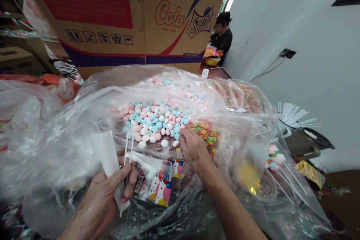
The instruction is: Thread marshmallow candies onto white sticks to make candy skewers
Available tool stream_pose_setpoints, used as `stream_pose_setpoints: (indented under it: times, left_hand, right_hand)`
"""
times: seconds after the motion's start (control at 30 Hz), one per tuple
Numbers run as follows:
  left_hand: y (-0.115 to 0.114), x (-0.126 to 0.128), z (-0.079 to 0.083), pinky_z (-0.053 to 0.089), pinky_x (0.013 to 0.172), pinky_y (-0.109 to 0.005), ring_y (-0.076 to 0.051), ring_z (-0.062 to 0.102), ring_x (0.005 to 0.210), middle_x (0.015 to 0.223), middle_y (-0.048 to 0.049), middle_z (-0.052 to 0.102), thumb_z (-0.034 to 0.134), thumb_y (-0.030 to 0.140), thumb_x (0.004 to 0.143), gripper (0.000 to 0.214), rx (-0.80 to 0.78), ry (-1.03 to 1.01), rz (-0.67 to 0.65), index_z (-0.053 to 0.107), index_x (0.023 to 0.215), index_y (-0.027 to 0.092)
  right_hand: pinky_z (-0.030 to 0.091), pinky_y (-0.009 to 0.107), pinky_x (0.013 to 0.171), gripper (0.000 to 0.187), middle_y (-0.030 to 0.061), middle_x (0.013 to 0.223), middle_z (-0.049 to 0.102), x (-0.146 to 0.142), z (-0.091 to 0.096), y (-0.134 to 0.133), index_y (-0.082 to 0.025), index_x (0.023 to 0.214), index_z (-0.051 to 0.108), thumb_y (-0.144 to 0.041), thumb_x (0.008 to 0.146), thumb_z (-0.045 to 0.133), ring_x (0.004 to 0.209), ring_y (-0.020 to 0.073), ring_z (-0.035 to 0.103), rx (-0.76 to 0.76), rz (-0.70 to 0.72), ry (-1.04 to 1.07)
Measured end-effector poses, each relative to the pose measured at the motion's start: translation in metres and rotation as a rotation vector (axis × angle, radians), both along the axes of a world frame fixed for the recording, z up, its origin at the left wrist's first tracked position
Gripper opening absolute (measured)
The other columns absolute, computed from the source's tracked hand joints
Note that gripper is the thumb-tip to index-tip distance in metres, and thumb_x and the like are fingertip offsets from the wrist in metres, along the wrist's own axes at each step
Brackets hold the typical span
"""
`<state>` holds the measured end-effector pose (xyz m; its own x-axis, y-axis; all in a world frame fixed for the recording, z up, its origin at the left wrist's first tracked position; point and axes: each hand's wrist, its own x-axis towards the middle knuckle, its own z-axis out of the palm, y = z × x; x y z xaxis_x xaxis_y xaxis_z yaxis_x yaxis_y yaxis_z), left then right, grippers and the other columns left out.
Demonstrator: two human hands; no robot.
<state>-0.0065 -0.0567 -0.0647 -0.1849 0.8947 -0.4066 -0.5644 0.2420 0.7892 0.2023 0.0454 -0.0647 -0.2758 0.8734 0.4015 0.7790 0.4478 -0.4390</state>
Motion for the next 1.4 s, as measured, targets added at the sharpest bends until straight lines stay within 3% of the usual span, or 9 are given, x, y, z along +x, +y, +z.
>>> stream_pose_setpoints:
  times: [0.1, 0.17, 0.33, 0.53, 0.63, 0.73, 0.93, 1.17, 1.4]
  left_hand:
    - [0.008, 0.007, 0.012, 0.039, 0.037, -0.018, -0.009, 0.048, 0.039, 0.052, 0.0039, 0.063, 0.086, 0.034, 0.061, 0.036, 0.047, -0.078, 0.099, 0.058, 0.077, 0.018]
    - [0.013, 0.015, 0.021, 0.044, 0.041, -0.018, -0.009, 0.05, 0.042, 0.052, 0.0041, 0.062, 0.087, 0.031, 0.059, 0.034, 0.056, -0.144, 0.113, 0.058, 0.071, 0.017]
    - [0.012, 0.033, 0.033, 0.047, 0.047, -0.017, -0.011, 0.059, 0.054, 0.069, 0.0018, 0.069, 0.09, 0.027, 0.053, 0.037, -0.021, -0.238, 0.061, 0.067, 0.078, 0.015]
    - [0.002, 0.04, 0.021, 0.05, 0.055, -0.015, -0.01, 0.062, 0.064, 0.072, 0.0018, 0.068, 0.089, 0.029, 0.062, 0.028, 0.021, -0.249, 0.04, 0.069, 0.076, 0.015]
    - [-0.001, 0.037, 0.016, 0.046, 0.046, -0.015, -0.009, 0.057, 0.052, 0.059, 0.0043, 0.062, 0.088, 0.032, 0.065, 0.029, 0.041, -0.255, -0.003, 0.063, 0.069, 0.016]
    - [-0.004, 0.029, 0.011, 0.034, 0.035, -0.016, -0.007, 0.044, 0.036, 0.047, 0.0072, 0.053, 0.083, 0.035, 0.072, 0.028, 0.065, -0.204, -0.085, 0.062, 0.074, 0.017]
    - [-0.011, 0.014, -0.006, 0.023, 0.033, -0.013, -0.003, 0.035, 0.032, 0.045, 0.0076, 0.051, 0.081, 0.04, 0.073, 0.032, 0.028, -0.048, -0.077, 0.061, 0.079, 0.016]
    - [-0.013, 0.009, -0.014, 0.022, 0.034, -0.013, -0.003, 0.037, 0.032, 0.044, 0.0074, 0.052, 0.079, 0.048, 0.073, 0.037, -0.007, 0.042, -0.092, 0.061, 0.079, 0.016]
    - [-0.011, 0.007, -0.011, 0.02, 0.035, -0.014, -0.004, 0.036, 0.032, 0.043, 0.0067, 0.052, 0.078, 0.047, 0.073, 0.036, -0.006, 0.072, -0.088, 0.06, 0.079, 0.016]
  right_hand:
    - [0.048, 0.034, 0.083, 0.017, 0.0082, 0.098, 0.062, -0.03, 0.006, -0.045, -0.017, 0.109, 0.055, -0.021, 0.097, 0.044, 0.094, 0.0207, 0.058, 0.304, -0.013, 0.233]
    - [0.046, 0.038, 0.095, 0.027, 0.0128, 0.114, 0.057, -0.054, 0.009, -0.073, -0.014, 0.124, 0.049, -0.024, 0.1, 0.038, 0.112, 0.0231, 0.053, 0.443, 0.1, 0.283]
    - [0.038, 0.046, 0.108, 0.037, 0.0147, 0.124, 0.048, -0.09, 0.007, -0.094, -0.011, 0.13, 0.044, -0.033, 0.104, 0.028, 0.121, 0.0259, 0.046, 0.572, 0.163, 0.314]
    - [0.034, 0.044, 0.111, 0.041, 0.0142, 0.126, 0.05, -0.083, 0.0, -0.093, -0.012, 0.133, 0.042, -0.037, 0.104, 0.027, 0.125, 0.0243, 0.045, 0.472, 0.169, 0.321]
    - [0.044, 0.039, 0.101, 0.04, 0.0125, 0.124, 0.055, -0.068, 0.003, -0.09, -0.016, 0.13, 0.045, -0.042, 0.103, 0.031, 0.12, 0.0228, 0.051, 0.333, 0.21, 0.377]
    - [0.049, 0.032, 0.084, 0.024, 0.0065, 0.103, 0.064, -0.039, 0.009, -0.064, -0.02, 0.114, 0.054, -0.032, 0.101, 0.037, 0.098, 0.0189, 0.061, 0.143, 0.075, 0.391]
    - [0.042, 0.027, 0.075, 0.016, 0.0046, 0.087, 0.064, 0.001, 0.004, 0.003, -0.019, 0.082, 0.059, -0.017, 0.092, 0.046, 0.082, 0.0178, 0.057, -0.19, -0.071, -0.199]
    - [0.04, 0.029, 0.08, 0.016, 0.0094, 0.103, 0.064, -0.026, -0.019, 0.009, -0.019, 0.093, 0.064, -0.012, 0.091, 0.05, 0.093, 0.0208, 0.056, -0.143, -0.143, -0.516]
    - [0.042, 0.027, 0.08, 0.013, 0.0056, 0.095, 0.061, -0.014, -0.021, 0.012, -0.019, 0.089, 0.063, -0.014, 0.091, 0.051, 0.089, 0.018, 0.056, -0.148, 0.045, -0.344]
